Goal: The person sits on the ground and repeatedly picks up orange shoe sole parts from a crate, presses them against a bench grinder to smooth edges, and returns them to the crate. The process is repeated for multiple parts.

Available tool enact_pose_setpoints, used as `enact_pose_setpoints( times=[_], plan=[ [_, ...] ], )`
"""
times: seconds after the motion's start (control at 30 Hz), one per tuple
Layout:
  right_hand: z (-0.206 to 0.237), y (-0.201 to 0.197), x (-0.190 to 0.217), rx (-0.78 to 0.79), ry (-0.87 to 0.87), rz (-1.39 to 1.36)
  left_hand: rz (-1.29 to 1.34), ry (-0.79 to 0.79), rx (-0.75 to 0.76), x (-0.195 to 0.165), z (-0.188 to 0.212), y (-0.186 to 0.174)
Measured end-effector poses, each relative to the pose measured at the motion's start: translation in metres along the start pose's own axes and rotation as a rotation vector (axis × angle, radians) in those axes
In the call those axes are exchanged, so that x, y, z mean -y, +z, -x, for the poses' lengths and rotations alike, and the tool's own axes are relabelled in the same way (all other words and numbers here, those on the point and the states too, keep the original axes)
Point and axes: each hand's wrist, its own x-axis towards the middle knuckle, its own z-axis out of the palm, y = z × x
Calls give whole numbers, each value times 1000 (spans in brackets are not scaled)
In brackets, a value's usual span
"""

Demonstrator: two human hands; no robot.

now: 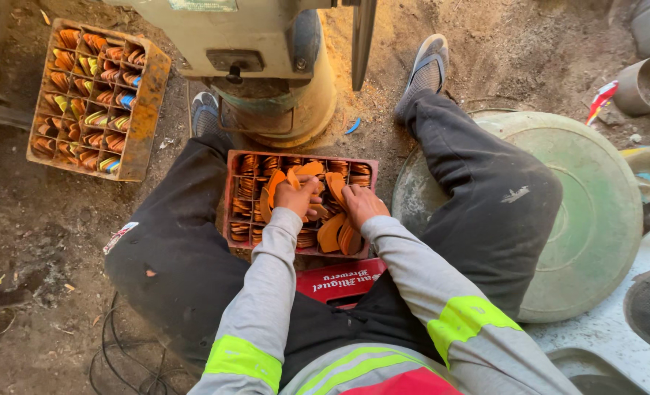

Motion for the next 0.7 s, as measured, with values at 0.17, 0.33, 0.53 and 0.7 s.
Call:
enact_pose_setpoints(
  times=[0.17, 0.33, 0.53, 0.7],
  plan=[
    [-2, 3, 2, 8, 5, 28, 24, -2, 25, 4, -3, 2],
    [-5, 4, 2, -5, 19, 10, -7, 9, 24, 6, -3, 1],
    [-5, -1, 3, -4, 33, -66, -18, 15, 54, 1, -1, 3],
    [-4, -14, 10, -1, 46, -122, -17, -4, 60, -3, 2, 5]
  ],
)
